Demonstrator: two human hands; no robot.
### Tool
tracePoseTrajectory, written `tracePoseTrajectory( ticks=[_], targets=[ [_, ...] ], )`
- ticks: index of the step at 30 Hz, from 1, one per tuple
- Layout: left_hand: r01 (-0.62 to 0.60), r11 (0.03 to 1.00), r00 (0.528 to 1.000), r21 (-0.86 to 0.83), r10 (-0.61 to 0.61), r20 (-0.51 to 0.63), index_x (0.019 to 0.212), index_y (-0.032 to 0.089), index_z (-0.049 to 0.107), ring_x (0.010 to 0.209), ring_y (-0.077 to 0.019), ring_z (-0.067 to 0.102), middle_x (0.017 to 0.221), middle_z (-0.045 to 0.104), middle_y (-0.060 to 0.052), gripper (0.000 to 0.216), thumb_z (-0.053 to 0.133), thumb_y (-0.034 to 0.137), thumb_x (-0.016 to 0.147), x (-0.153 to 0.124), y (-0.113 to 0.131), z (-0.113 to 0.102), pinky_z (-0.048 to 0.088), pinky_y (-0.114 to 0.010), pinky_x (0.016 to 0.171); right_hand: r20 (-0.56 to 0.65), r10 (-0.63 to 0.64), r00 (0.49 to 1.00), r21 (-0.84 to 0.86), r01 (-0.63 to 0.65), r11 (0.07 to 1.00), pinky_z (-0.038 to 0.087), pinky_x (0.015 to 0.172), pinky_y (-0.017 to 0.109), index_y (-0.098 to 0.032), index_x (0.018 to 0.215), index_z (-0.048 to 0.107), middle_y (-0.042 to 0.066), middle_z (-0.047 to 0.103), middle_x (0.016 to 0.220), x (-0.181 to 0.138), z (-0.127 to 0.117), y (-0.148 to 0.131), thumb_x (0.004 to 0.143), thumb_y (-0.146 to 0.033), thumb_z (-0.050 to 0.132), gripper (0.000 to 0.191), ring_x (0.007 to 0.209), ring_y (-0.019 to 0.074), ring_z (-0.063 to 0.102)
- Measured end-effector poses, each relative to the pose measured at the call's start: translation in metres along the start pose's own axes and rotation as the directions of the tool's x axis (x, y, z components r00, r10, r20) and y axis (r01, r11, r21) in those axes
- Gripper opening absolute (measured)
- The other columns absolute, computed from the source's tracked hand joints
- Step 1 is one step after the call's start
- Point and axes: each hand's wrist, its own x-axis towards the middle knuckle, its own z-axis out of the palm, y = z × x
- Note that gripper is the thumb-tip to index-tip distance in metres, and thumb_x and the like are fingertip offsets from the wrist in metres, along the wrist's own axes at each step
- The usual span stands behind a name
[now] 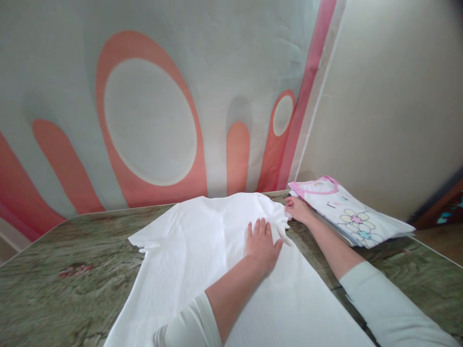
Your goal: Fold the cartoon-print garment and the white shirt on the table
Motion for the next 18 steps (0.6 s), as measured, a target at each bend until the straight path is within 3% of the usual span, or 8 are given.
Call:
tracePoseTrajectory(
  ticks=[6, 10, 13, 15, 18],
  targets=[
    [0.001, 1.000, 0.998, 0.022, -0.002, 0.058, 0.141, 0.012, 0.027, 0.137, -0.0262, 0.011, 0.149, 0.017, -0.010, 0.070, 0.014, 0.058, 0.089, -0.002, -0.003, 0.002, 0.007, -0.049, 0.109, 0.008, -0.010, 1.000, -0.094, 0.011, 0.996, 0.046, 0.079, 0.028, -0.009, 0.108, 0.058, 0.010, 0.068, 0.093, 0.002, -0.003, -0.001, 0.075, -0.010, 0.052, 0.034, 0.083, 0.0180, 0.063],
    [-0.008, 1.000, 0.998, 0.025, 0.006, 0.061, 0.142, 0.019, 0.027, 0.137, -0.0276, 0.010, 0.149, 0.016, -0.007, 0.068, 0.014, 0.059, 0.089, -0.003, -0.003, 0.004, 0.007, -0.051, 0.108, 0.087, -0.129, 0.988, -0.144, 0.140, 0.980, 0.042, 0.089, 0.032, -0.012, 0.109, 0.060, 0.013, 0.065, 0.106, 0.005, -0.001, -0.025, 0.076, -0.011, 0.051, 0.033, 0.097, 0.0215, 0.060],
    [-0.014, 1.000, 0.998, 0.022, 0.013, 0.055, 0.141, 0.020, 0.028, 0.137, -0.0278, 0.010, 0.149, 0.017, -0.007, 0.067, 0.012, 0.059, 0.089, -0.003, -0.003, 0.004, 0.008, -0.052, 0.108, 0.215, -0.288, 0.933, -0.128, 0.320, 0.939, 0.036, 0.098, 0.033, -0.015, 0.117, 0.057, 0.011, 0.058, 0.122, 0.006, 0.013, -0.058, 0.082, -0.021, 0.049, 0.037, 0.113, 0.0221, 0.052],
    [-0.017, 1.000, 0.999, 0.017, 0.016, 0.041, 0.141, 0.019, 0.029, 0.136, -0.0276, 0.012, 0.149, 0.019, -0.008, 0.068, 0.011, 0.059, 0.089, -0.003, -0.003, 0.004, 0.008, -0.052, 0.108, 0.295, -0.372, 0.880, -0.105, 0.417, 0.903, 0.030, 0.104, 0.032, -0.017, 0.128, 0.048, 0.008, 0.045, 0.136, 0.007, 0.028, -0.079, 0.085, -0.030, 0.046, 0.045, 0.124, 0.0210, 0.041],
    [-0.012, 1.000, 0.999, 0.008, 0.012, 0.034, 0.140, 0.017, 0.030, 0.136, -0.0274, 0.012, 0.148, 0.021, -0.009, 0.069, 0.012, 0.058, 0.089, -0.003, -0.003, 0.004, 0.008, -0.052, 0.108, 0.377, -0.392, 0.839, -0.108, 0.460, 0.881, 0.022, 0.108, 0.036, -0.015, 0.136, 0.038, 0.008, 0.029, 0.146, 0.013, 0.048, -0.095, 0.088, -0.043, 0.040, 0.056, 0.133, 0.0227, 0.027]
  ],
)
